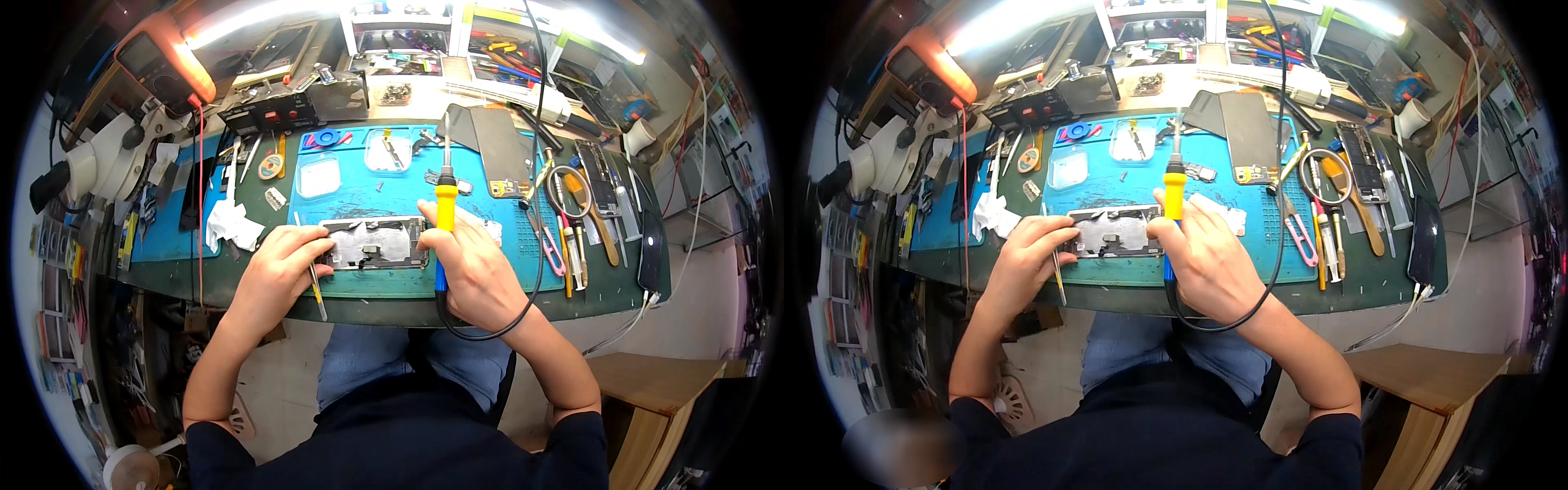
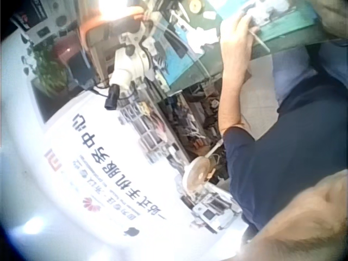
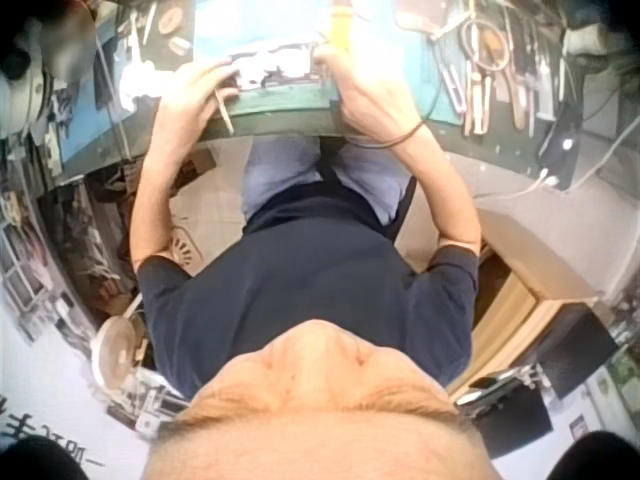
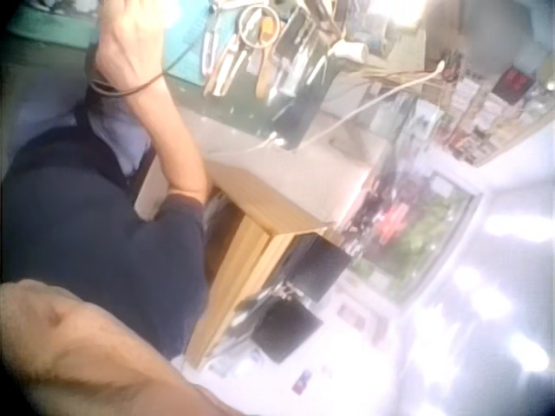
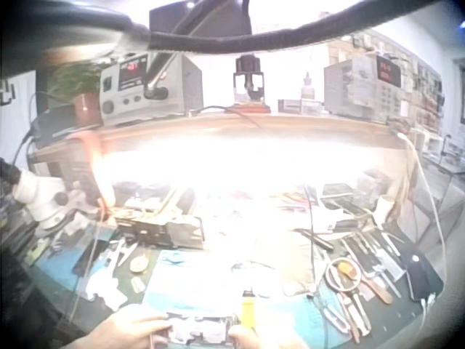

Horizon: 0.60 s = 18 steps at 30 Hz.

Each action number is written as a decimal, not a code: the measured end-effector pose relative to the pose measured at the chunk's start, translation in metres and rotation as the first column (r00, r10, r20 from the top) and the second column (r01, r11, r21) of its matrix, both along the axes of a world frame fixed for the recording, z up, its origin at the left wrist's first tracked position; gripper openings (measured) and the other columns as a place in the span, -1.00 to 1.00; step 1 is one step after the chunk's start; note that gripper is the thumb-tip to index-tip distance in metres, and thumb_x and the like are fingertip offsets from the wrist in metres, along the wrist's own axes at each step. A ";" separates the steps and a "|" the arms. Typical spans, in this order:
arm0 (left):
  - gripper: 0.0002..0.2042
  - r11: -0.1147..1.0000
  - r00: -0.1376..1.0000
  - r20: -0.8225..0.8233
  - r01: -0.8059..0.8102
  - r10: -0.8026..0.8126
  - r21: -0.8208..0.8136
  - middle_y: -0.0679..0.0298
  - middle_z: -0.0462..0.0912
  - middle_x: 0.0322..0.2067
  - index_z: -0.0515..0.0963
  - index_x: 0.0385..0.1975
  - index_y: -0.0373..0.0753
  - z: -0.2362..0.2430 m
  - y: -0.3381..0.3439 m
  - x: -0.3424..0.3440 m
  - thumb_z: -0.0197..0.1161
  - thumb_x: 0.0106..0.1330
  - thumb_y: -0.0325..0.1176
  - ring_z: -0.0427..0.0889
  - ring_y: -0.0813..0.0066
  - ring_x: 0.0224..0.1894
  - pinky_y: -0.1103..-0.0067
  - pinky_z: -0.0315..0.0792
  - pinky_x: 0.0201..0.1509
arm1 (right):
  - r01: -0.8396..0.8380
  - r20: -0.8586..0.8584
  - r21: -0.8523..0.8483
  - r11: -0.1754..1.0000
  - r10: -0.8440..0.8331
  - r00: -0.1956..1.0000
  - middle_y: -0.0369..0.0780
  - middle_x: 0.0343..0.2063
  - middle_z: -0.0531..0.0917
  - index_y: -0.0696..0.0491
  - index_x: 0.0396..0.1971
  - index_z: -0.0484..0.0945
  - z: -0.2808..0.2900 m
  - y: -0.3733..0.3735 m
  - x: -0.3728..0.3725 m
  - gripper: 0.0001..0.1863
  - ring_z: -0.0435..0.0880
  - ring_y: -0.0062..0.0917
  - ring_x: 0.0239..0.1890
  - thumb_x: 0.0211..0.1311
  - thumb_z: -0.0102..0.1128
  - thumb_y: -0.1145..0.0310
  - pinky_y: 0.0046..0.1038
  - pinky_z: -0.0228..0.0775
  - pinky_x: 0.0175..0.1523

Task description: The person repairs a smartphone by disassembling the device, removing the battery, and applying adhesive to the frame. They then reassemble the phone, connecting the display and securing the back cover. Finally, the person tests the device by plugging in a charger and interacting with the touchscreen.

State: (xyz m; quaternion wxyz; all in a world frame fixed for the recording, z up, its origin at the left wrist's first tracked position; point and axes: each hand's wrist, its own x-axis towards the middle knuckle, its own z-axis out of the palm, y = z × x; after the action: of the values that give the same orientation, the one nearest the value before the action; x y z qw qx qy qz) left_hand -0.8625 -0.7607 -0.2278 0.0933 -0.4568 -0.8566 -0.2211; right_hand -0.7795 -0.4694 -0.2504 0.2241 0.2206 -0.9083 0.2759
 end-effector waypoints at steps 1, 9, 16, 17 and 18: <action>-0.61 1.000 1.000 -0.002 0.017 -0.017 -0.026 0.15 0.67 0.00 0.65 -0.02 -0.31 0.001 0.000 -0.002 0.52 0.12 -0.47 0.64 0.10 0.04 0.30 0.56 0.11 | -0.012 0.022 -0.018 1.000 0.012 1.000 0.16 0.19 0.59 0.13 -0.05 0.43 -0.003 -0.001 -0.002 -0.64 0.60 0.10 0.13 0.11 0.12 0.66 -0.08 0.39 0.30; -0.65 0.968 0.942 -0.277 0.132 -0.189 -0.214 0.18 0.67 -0.01 0.63 -0.04 -0.33 0.007 0.002 -0.018 0.38 0.13 -0.48 0.68 0.21 0.03 0.38 0.63 0.09 | -0.061 0.099 -0.186 0.981 0.081 0.992 0.14 0.14 0.63 0.13 -0.05 0.42 0.000 0.004 0.007 -0.56 0.64 0.05 0.05 0.00 0.14 0.72 -0.11 0.46 0.20; -0.67 0.973 0.918 -0.356 0.104 -0.173 -0.205 0.15 0.68 -0.06 0.60 -0.01 -0.32 0.000 0.004 -0.024 0.35 0.20 -0.48 0.70 0.17 -0.03 0.36 0.62 0.04 | -0.070 0.003 -0.254 0.965 0.073 0.997 0.08 0.19 0.61 0.13 0.00 0.42 -0.008 0.010 0.015 -0.51 0.67 -0.02 0.13 -0.01 0.17 0.74 -0.13 0.50 0.21; -0.67 0.979 0.923 -0.358 0.078 -0.142 -0.187 0.14 0.68 -0.07 0.59 -0.01 -0.32 -0.003 0.004 -0.023 0.37 0.21 -0.48 0.70 0.16 -0.04 0.35 0.62 0.03 | -0.054 0.020 -0.231 0.972 0.061 0.998 0.09 0.19 0.61 0.13 0.01 0.42 -0.007 0.008 0.013 -0.50 0.67 -0.01 0.13 -0.01 0.17 0.74 -0.12 0.49 0.22; -0.66 0.992 0.953 -0.298 0.018 -0.056 -0.128 0.11 0.68 -0.09 0.57 -0.01 -0.33 -0.006 0.005 -0.018 0.42 0.21 -0.49 0.69 0.12 -0.08 0.32 0.61 0.02 | -0.040 0.037 -0.207 0.978 0.048 0.998 0.10 0.19 0.60 0.12 0.01 0.42 -0.005 0.005 0.011 -0.49 0.66 0.00 0.13 -0.02 0.17 0.74 -0.12 0.49 0.22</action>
State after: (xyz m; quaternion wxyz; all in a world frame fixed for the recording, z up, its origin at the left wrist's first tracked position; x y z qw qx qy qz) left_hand -0.8808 -0.7552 -0.2334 0.1898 -0.5061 -0.8357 -0.0971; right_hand -0.7686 -0.4644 -0.2554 0.2203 0.2103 -0.8743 0.3780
